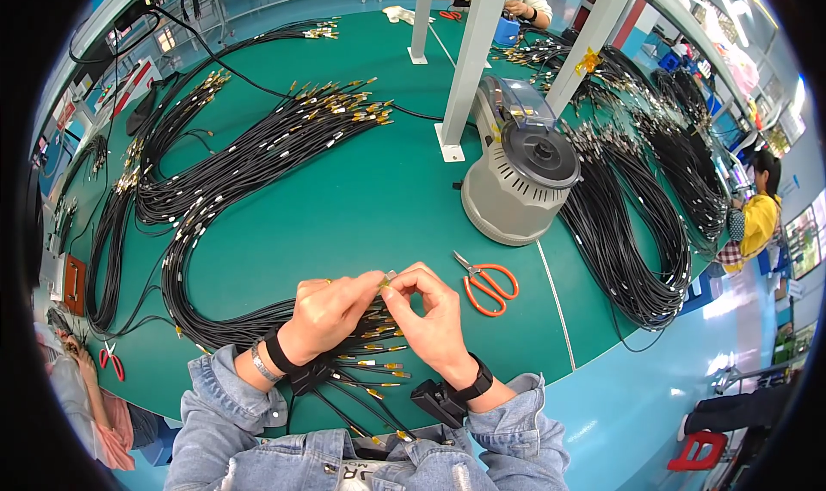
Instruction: The person picks up a cable, slides a yellow sleeve over the connector by hand, and repeats this process before gathering the finished cables into a bundle.
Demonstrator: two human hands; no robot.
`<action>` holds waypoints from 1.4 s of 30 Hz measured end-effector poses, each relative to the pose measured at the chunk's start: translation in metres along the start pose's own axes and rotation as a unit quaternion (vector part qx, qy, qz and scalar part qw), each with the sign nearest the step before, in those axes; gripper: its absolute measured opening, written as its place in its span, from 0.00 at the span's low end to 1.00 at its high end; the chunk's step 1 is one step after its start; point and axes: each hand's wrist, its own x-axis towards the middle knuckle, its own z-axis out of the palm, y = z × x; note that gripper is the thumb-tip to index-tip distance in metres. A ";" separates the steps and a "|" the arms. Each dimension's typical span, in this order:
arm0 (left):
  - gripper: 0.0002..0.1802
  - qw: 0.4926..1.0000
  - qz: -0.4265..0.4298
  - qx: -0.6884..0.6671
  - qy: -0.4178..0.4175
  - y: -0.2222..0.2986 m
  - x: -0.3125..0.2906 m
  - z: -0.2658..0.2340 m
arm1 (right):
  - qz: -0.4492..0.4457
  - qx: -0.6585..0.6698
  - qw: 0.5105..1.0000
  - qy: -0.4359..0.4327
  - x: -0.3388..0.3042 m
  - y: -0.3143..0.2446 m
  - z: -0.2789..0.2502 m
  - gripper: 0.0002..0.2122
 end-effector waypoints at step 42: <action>0.08 0.889 -0.272 -0.364 0.060 0.027 0.005 -0.034 | 0.080 0.105 0.990 -0.050 0.000 -0.033 0.018 0.08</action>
